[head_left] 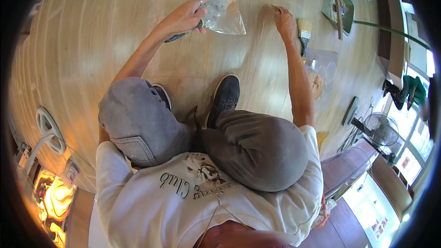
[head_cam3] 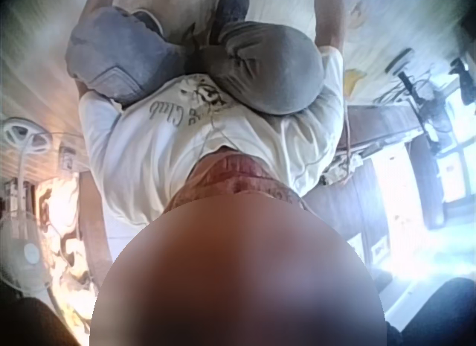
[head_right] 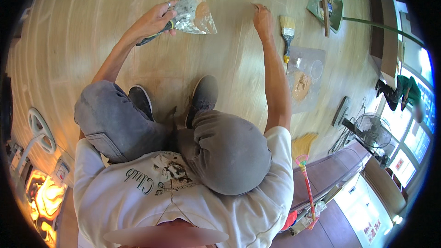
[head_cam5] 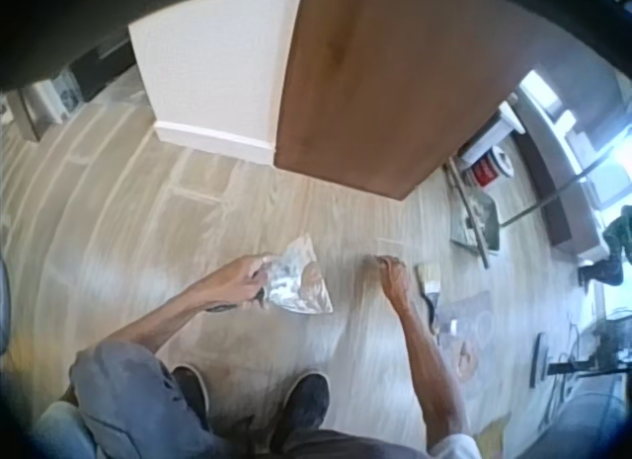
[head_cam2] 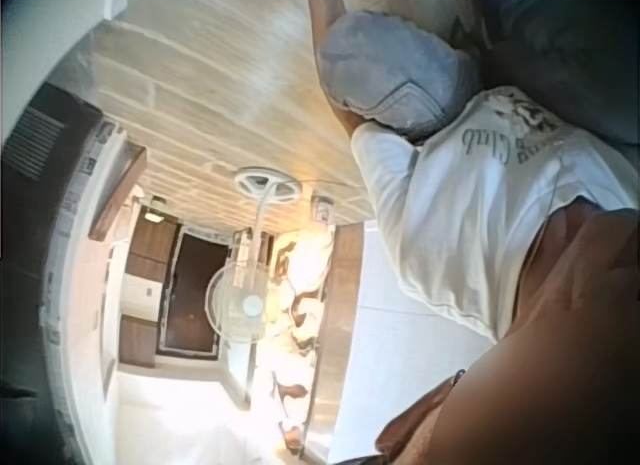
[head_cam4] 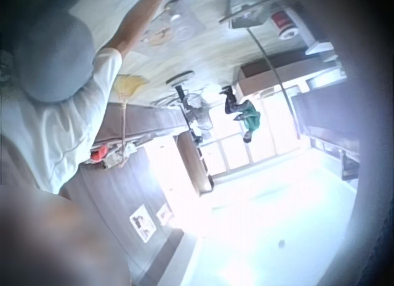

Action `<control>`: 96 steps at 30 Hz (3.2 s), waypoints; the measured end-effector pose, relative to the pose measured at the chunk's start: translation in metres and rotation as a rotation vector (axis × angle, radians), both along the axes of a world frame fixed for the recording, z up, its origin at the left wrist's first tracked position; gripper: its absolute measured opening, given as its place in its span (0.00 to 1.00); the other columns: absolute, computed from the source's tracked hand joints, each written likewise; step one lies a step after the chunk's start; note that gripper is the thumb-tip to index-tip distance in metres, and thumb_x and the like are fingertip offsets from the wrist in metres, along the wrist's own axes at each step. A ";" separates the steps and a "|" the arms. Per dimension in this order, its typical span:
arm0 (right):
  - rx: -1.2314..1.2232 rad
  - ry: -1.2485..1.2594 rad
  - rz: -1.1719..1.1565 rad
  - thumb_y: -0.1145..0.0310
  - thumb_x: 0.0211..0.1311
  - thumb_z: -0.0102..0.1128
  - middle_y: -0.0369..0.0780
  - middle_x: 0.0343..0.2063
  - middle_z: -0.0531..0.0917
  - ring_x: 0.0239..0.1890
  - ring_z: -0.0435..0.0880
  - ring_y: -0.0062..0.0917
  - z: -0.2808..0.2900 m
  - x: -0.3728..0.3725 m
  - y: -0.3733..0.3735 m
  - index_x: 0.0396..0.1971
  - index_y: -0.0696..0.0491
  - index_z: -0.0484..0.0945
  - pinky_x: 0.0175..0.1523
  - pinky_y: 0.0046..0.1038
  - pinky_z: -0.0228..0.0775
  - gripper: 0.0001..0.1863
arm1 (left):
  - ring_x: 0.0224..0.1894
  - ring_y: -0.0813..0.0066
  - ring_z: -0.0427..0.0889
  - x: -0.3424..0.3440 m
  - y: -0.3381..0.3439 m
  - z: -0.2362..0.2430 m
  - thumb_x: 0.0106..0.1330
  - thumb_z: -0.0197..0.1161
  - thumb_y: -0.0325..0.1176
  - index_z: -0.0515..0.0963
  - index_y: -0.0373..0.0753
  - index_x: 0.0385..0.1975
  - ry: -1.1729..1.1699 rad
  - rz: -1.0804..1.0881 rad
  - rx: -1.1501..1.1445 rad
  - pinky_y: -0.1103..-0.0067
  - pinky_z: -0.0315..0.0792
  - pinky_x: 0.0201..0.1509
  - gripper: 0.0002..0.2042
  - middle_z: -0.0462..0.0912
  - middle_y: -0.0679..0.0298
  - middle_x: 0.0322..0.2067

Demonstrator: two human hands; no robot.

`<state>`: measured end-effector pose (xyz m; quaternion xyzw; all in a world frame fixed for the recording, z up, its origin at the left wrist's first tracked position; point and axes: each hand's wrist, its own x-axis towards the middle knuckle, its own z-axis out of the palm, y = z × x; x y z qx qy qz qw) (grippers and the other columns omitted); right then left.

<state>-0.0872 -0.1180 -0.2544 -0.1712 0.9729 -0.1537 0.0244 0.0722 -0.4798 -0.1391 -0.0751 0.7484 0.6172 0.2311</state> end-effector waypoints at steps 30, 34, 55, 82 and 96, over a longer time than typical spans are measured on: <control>-0.414 -0.196 0.050 0.72 0.68 0.58 0.48 0.42 0.88 0.45 0.86 0.46 0.037 0.073 0.014 0.51 0.53 0.85 0.51 0.38 0.78 0.14 | 0.30 0.79 0.85 0.000 0.000 0.003 0.80 0.49 0.37 0.59 0.28 0.73 0.022 -0.053 0.010 0.80 0.76 0.35 0.27 0.85 0.60 0.39; -0.474 -0.217 0.082 0.73 0.72 0.58 0.44 0.47 0.87 0.48 0.86 0.34 0.123 0.107 -0.014 0.56 0.50 0.84 0.55 0.26 0.74 0.16 | 0.30 0.79 0.85 0.000 0.005 -0.009 0.80 0.49 0.36 0.61 0.29 0.72 0.034 -0.072 -0.020 0.80 0.76 0.34 0.26 0.85 0.59 0.39; -0.291 -0.216 0.202 0.74 0.72 0.54 0.47 0.49 0.86 0.55 0.84 0.43 0.115 0.097 0.004 0.55 0.46 0.85 0.58 0.33 0.75 0.17 | 0.29 0.75 0.86 -0.006 0.020 -0.018 0.80 0.48 0.35 0.62 0.28 0.71 0.175 0.019 -0.107 0.78 0.79 0.34 0.24 0.84 0.57 0.40; -0.010 -0.019 0.138 0.73 0.67 0.54 0.48 0.42 0.87 0.47 0.85 0.45 -0.004 0.076 0.028 0.53 0.42 0.85 0.51 0.41 0.78 0.19 | 0.33 0.75 0.86 -0.002 0.008 -0.002 0.80 0.48 0.37 0.59 0.27 0.72 0.097 0.023 -0.016 0.79 0.77 0.37 0.27 0.84 0.58 0.41; 0.060 -0.026 0.308 0.78 0.64 0.54 0.40 0.48 0.87 0.49 0.85 0.40 0.002 0.090 0.059 0.51 0.45 0.86 0.55 0.38 0.77 0.20 | 0.33 0.76 0.87 -0.004 0.004 -0.004 0.80 0.50 0.37 0.60 0.26 0.72 0.127 0.023 -0.023 0.80 0.78 0.38 0.27 0.85 0.57 0.40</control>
